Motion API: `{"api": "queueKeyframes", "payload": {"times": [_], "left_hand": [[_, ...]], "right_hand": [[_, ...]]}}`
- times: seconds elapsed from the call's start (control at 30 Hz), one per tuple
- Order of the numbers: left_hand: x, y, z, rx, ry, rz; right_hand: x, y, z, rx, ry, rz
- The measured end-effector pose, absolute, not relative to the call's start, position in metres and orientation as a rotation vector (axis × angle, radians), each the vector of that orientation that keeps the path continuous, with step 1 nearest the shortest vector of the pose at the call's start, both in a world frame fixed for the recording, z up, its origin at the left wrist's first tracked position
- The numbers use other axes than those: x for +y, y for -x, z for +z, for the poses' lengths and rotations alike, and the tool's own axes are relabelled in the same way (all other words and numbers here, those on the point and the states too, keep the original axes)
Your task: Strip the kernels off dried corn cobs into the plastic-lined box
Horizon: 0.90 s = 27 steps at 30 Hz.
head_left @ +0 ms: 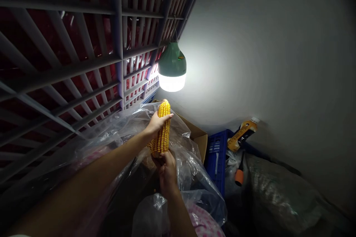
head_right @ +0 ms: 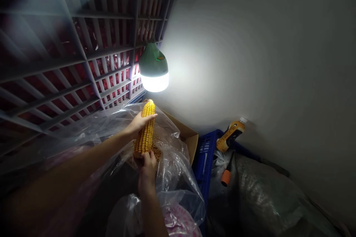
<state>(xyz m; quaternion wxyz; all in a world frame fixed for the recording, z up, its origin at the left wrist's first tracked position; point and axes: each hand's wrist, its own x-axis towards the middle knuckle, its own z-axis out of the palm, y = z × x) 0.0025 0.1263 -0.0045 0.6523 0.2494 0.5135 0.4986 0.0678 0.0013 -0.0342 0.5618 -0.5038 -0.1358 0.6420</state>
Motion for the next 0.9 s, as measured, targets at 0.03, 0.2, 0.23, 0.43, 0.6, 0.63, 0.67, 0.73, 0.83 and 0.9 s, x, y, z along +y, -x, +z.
{"api": "queueKeyframes", "payload": {"times": [0.03,0.2,0.23,0.43,0.6,0.63,0.67,0.73,0.83,0.9], "left_hand": [[0.127,-0.002,-0.004,1.169,-0.566,1.124],[0.132,0.003,-0.003,1.145,-0.476,1.076],[0.133,0.004,-0.003,1.142,-0.47,1.083],[0.129,-0.001,-0.005,1.158,-0.573,1.124],[0.127,-0.006,-0.008,1.19,-0.613,1.126],[0.127,-0.006,-0.008,1.192,-0.626,1.125],[0.127,-0.007,-0.009,1.188,-0.638,1.125],[0.127,-0.007,-0.01,1.175,-0.65,1.125],[0.128,-0.006,-0.009,1.174,-0.627,1.123],[0.129,-0.005,-0.009,1.168,-0.616,1.128]], "right_hand": [[0.001,-0.067,-0.035,-0.317,1.202,1.501],[0.001,-0.072,-0.03,-0.3,1.156,1.547],[0.001,-0.073,-0.028,-0.284,1.134,1.575],[0.002,-0.076,-0.031,-0.213,1.125,1.594],[0.004,-0.073,-0.037,-0.256,1.177,1.555],[0.004,-0.072,-0.037,-0.252,1.182,1.553],[0.005,-0.072,-0.037,-0.248,1.188,1.553],[0.005,-0.072,-0.036,-0.241,1.189,1.56],[0.003,-0.074,-0.036,-0.229,1.154,1.581],[0.003,-0.075,-0.036,-0.226,1.131,1.585]]}}
